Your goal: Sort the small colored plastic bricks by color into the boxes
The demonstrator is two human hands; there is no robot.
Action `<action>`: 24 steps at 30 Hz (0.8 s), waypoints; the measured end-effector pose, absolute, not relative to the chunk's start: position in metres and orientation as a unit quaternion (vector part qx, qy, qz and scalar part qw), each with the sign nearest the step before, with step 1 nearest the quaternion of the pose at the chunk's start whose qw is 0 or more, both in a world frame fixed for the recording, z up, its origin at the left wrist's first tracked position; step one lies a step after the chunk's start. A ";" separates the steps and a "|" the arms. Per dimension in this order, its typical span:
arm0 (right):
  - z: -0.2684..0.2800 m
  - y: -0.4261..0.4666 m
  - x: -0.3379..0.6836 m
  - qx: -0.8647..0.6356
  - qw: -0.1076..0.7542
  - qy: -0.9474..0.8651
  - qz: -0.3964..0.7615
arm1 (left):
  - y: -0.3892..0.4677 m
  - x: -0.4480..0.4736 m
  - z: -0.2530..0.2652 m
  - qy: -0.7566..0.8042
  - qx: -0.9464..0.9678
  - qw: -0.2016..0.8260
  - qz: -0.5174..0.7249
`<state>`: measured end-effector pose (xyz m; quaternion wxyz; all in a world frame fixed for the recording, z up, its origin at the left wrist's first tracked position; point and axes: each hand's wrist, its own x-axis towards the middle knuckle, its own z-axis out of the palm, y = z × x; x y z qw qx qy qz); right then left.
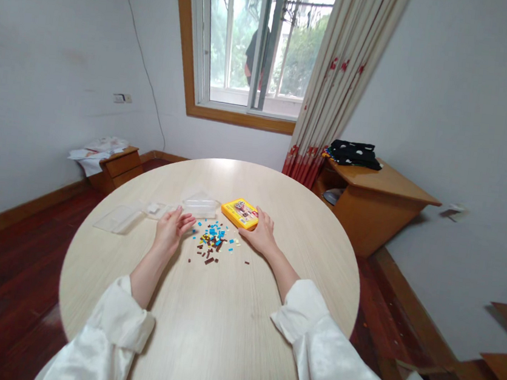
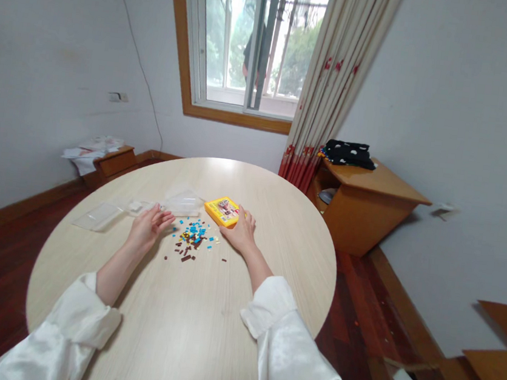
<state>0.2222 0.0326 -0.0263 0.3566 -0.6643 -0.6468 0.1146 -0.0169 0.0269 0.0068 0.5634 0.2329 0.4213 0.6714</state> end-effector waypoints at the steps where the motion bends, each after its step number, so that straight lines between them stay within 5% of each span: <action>1: -0.026 0.033 0.222 -0.667 0.368 -0.635 0.126 | 0.027 -0.017 0.007 0.421 0.232 0.564 0.672; 13: -0.014 0.027 0.217 -0.481 0.619 -0.490 0.381 | 0.024 -0.009 0.000 0.399 0.321 0.602 0.612; 24: -0.015 -0.007 0.165 -0.350 0.551 -0.613 0.445 | 0.012 0.010 -0.008 0.259 0.444 0.682 0.520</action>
